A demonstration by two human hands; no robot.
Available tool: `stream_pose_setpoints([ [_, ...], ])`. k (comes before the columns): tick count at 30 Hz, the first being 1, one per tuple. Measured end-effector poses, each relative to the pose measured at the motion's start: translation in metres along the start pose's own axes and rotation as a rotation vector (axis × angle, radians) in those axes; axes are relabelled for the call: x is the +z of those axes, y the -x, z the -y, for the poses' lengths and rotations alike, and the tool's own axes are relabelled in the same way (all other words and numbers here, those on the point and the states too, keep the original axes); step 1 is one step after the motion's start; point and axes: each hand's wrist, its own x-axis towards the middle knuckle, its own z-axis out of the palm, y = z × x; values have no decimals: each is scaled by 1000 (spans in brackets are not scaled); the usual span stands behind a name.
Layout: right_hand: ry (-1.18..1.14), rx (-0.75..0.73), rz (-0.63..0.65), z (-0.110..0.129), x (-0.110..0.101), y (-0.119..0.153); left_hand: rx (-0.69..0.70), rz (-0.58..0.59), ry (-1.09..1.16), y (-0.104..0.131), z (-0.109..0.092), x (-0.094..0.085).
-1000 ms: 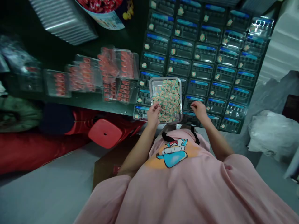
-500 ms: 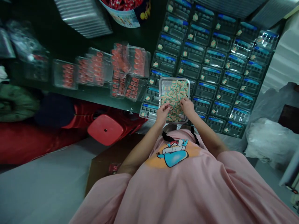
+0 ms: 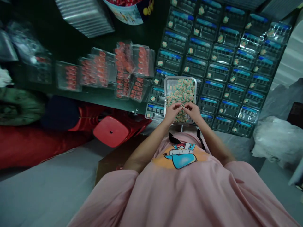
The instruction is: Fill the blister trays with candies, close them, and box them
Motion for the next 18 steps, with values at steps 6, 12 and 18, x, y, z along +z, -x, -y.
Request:
stream_pose_setpoints([
  [6,-107,-28,27,13,6,0,-142,-49,202,0,1,-2],
  [12,-226,18,72,18,0,-6,-248,-116,373,5,-1,0],
  [18,-323,101,78,7,-9,-9,-284,-88,413,11,1,11],
])
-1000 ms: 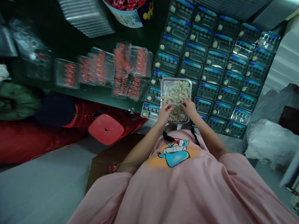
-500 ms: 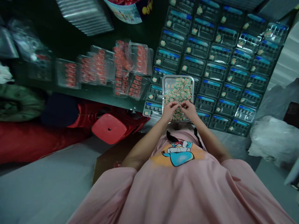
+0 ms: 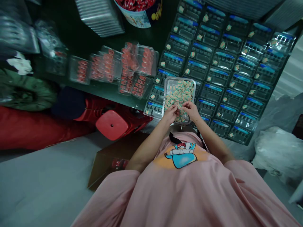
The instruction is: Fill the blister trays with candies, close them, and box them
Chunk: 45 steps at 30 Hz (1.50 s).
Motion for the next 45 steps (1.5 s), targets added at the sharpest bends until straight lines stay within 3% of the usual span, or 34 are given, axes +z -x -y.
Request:
stream_pose_setpoints([
  [7,-75,31,55,-4,-11,2,95,-64,36,6,10,12],
  [13,-44,-50,-65,-8,-18,-2,83,-123,55,12,17,19],
  [21,14,-59,34,-14,-13,10,46,-159,44,17,33,22],
  [27,80,-113,173,-10,-24,0,50,-180,16,9,25,13],
  [32,504,-169,148,-9,-36,-19,6,-164,23,6,10,-3],
  [39,1269,-235,235,4,-15,-7,-116,-122,245,18,2,-6],
  [42,1353,-231,260,10,-12,-4,-169,-125,297,21,-1,-6],
  [45,1234,-235,213,10,-14,-6,-188,-147,323,21,-4,-6],
])
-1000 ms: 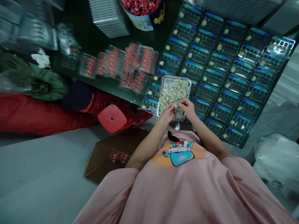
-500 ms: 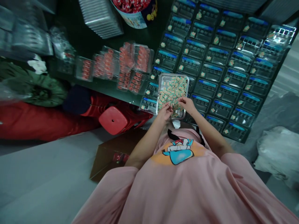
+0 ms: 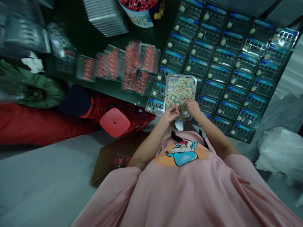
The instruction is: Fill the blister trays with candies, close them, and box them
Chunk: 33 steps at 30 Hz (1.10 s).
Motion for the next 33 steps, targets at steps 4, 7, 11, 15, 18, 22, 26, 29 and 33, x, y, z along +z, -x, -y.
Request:
stream_pose_setpoints([
  [4,-436,127,-203,3,14,-3,27,-19,-64,-5,1,-1],
  [7,-758,244,-245,12,31,-2,78,-3,-182,-11,4,-1],
  [11,-997,332,-259,23,47,4,227,14,-350,-19,11,-3],
  [15,-1085,371,-316,29,48,14,412,13,-474,-25,16,-5],
  [18,-1105,365,-377,33,48,19,464,1,-539,-29,17,-6],
  [22,-1082,384,-392,34,52,16,468,1,-578,-32,15,-6],
  [26,-1032,384,-395,33,52,13,442,-22,-629,-31,14,-4],
  [29,-990,411,-397,34,49,16,470,-14,-635,-27,16,-3],
  [33,-997,391,-439,32,44,26,498,-6,-666,-25,24,1],
])
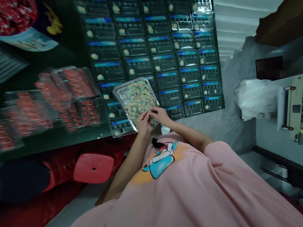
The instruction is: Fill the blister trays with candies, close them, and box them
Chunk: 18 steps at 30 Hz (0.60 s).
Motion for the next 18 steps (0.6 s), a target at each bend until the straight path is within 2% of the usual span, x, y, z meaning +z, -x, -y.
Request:
stream_pose_setpoints([
  [6,-46,-15,-24,-5,-30,12,30,105,-115,11,9,20],
  [11,-66,-33,-46,-15,-60,37,-38,228,-177,29,14,33],
  [14,-54,-1,-64,-32,-82,59,-49,293,-213,35,14,32],
  [18,-4,127,-198,-64,-125,84,-26,272,-248,36,10,23],
])
